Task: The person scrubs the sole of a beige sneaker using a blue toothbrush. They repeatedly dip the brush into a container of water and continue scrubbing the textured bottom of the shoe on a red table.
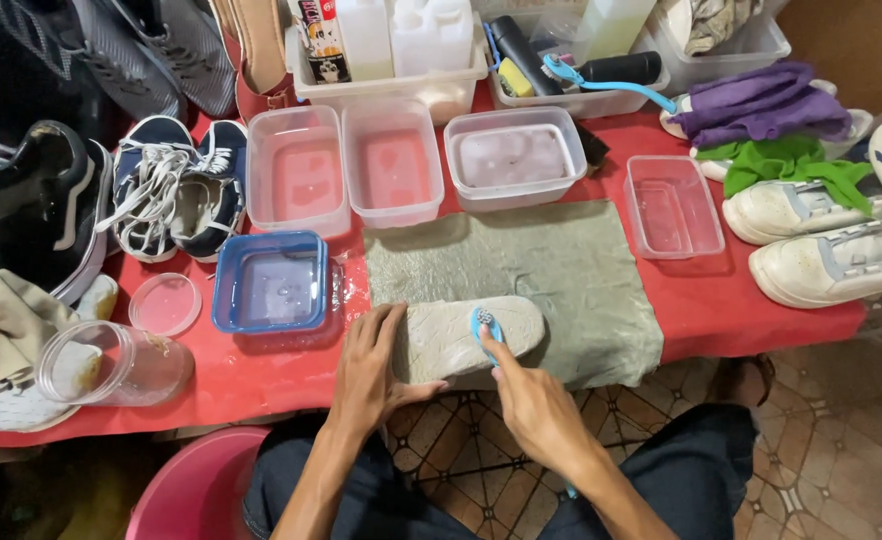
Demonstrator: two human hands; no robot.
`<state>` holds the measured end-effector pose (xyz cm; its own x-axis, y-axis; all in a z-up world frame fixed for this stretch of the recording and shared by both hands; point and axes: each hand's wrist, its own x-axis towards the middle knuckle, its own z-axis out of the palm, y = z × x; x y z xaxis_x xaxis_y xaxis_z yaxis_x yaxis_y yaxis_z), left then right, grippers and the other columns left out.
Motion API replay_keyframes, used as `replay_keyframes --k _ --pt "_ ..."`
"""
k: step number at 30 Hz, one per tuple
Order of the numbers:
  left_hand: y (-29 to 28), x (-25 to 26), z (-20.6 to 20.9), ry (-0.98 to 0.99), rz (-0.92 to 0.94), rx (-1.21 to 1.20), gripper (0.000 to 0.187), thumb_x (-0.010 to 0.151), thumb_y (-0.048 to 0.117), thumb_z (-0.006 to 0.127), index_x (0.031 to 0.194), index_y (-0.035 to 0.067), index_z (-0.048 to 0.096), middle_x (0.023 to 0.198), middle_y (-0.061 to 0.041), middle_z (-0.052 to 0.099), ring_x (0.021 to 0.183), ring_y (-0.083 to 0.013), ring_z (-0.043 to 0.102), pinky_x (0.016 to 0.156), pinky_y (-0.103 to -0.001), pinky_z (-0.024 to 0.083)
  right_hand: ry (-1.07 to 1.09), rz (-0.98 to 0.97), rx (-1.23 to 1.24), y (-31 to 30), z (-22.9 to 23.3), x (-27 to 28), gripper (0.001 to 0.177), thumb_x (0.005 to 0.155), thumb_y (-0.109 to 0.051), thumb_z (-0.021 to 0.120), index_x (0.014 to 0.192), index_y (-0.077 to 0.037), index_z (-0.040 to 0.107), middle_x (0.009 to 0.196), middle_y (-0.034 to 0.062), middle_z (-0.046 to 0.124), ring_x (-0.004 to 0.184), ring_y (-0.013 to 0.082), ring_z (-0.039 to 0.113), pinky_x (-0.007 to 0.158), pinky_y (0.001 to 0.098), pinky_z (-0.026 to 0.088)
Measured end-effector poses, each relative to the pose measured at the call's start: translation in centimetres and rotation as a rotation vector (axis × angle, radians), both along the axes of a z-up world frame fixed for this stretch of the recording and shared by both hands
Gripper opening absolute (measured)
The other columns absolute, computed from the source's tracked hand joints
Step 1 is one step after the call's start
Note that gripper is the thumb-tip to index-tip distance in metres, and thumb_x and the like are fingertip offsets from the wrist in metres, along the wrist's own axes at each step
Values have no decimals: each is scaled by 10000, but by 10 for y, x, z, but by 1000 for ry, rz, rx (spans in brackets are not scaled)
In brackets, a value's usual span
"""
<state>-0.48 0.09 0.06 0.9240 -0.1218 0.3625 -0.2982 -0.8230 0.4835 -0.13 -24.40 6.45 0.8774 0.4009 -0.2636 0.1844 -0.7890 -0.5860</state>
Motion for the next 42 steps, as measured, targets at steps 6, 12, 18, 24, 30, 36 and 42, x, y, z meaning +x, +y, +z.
replay_keyframes --k 6,12,18,24,30,36,42 --pt "1 -1 -5 33 23 -3 1226 586 744 887 1479 19 462 1391 -195 544 1223 -337 528 1035 -531 449 -81 -169 -66 -10 -14 6 587 1071 -213 372 1642 -192 238 442 11 456 330 184 383 357 382 288" --pt "2 0 -6 38 16 5 1224 609 757 865 1492 18 449 1400 -196 531 1231 -337 515 1041 -547 449 -29 -264 -67 -21 -3 21 571 1037 -214 378 1603 -258 315 801 279 732 738 562 630 614 569 399" --pt "1 -2 -10 52 20 -1 1227 600 762 866 1485 23 449 1407 -198 531 1244 -330 518 1044 -557 460 50 -170 -110 -23 5 14 548 1064 -318 327 1611 -352 319 534 102 564 466 327 601 558 482 429" --pt "-1 -1 -6 16 14 10 1209 620 745 867 1486 12 451 1408 -197 535 1247 -336 522 1049 -534 459 130 -149 -216 -8 23 -2 592 1057 -311 338 1637 -389 248 715 177 692 716 479 668 663 504 461" --pt "1 1 -3 92 71 21 1168 529 654 919 1473 110 499 1372 -94 562 1293 -298 534 1066 -445 471 -16 -146 -45 -15 11 38 533 1029 -205 366 1556 -278 377 1283 295 677 1034 531 702 874 642 545" --pt "1 -1 -13 49 21 9 1247 593 753 888 1506 34 435 1431 -186 522 1266 -331 505 1062 -549 436 240 -248 -304 -27 23 -14 603 1030 -399 326 1608 -539 229 975 168 760 989 502 642 785 505 465" --pt "1 0 -6 16 15 -4 1221 592 713 907 1482 6 462 1407 -188 538 1253 -345 511 1058 -514 430 -29 -205 -123 2 -3 26 598 1055 -252 366 1643 -281 260 589 199 625 518 432 579 536 527 382"
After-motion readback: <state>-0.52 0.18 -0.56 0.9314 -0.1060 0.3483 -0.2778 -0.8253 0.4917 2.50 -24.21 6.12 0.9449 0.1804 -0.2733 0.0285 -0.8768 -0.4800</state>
